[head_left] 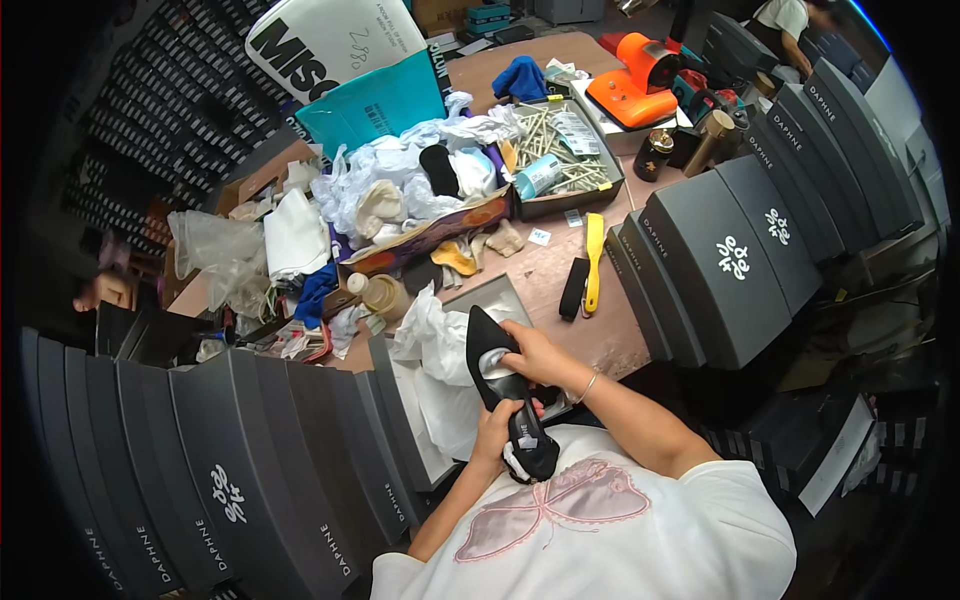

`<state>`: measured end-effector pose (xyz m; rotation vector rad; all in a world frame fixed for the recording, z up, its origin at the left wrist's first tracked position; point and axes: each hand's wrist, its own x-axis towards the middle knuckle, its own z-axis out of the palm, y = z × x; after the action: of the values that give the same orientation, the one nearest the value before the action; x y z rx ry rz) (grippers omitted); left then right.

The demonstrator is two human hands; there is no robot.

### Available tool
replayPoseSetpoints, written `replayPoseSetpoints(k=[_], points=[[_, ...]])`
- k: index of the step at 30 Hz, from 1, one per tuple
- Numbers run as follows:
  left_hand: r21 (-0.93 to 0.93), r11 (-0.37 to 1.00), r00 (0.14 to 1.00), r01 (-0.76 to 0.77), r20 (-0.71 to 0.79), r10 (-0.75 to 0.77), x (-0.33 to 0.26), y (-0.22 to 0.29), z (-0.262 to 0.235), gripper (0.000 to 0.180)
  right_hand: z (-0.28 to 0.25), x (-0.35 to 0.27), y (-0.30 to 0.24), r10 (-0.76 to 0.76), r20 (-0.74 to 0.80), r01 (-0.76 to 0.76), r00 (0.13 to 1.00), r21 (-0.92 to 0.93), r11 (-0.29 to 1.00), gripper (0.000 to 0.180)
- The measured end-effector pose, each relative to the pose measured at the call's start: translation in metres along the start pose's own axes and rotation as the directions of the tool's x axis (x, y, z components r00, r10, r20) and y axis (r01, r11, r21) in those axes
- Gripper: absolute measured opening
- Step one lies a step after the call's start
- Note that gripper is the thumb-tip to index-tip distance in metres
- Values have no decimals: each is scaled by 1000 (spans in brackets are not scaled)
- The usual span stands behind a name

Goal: Cleaning a pair of black high-heeled shoes with a brush and packing them into a shoebox with tissue paper.

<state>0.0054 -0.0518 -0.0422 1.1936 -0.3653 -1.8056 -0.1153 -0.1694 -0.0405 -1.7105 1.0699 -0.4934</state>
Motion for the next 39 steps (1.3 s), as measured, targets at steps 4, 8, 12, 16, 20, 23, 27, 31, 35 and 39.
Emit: replayPoseSetpoints(k=[4, 8, 12, 16, 20, 23, 27, 31, 35, 39], points=[[-112, 990, 996, 91, 2, -92, 24, 12, -15, 39, -79, 11, 66, 34, 73, -56, 997, 320, 946, 95], [-494, 841, 970, 222, 203, -137, 13, 25, -31, 53, -111, 53, 199, 250, -490, -369, 835, -161, 915, 62], [-665, 711, 953, 231, 301, -28, 8, 23, -24, 61, -87, 73, 264, 262, -708, -236, 656, 138, 962, 60], [-600, 780, 972, 174, 232, -39, -2, 19, -33, 48, -103, 65, 269, 157, -695, -358, 702, -154, 921, 59], [-503, 850, 964, 155, 264, -20, 1, 11, -49, 39, -124, 39, 153, 49, -605, -236, 795, -234, 943, 56], [-552, 758, 864, 348, 503, -31, 15, 8, -64, 39, -129, 13, 40, -219, -470, 96, 855, -272, 958, 50], [-298, 916, 773, 270, 634, -22, 19, 15, -74, 40, -110, -42, -47, -671, 223, 603, 707, -686, 408, 47], [31, 991, 915, 132, 381, -134, -9, 54, -29, 28, -166, -31, -33, -455, 250, 342, 855, -930, 131, 51], [317, 948, 951, 7, 292, -105, -13, 73, -20, 33, -126, -55, -59, -674, -63, 293, 736, -868, 400, 38], [388, 839, 924, -382, 175, 340, -14, 58, -29, 60, -95, -18, -10, -577, -437, -90, 690, -843, 531, 25]])
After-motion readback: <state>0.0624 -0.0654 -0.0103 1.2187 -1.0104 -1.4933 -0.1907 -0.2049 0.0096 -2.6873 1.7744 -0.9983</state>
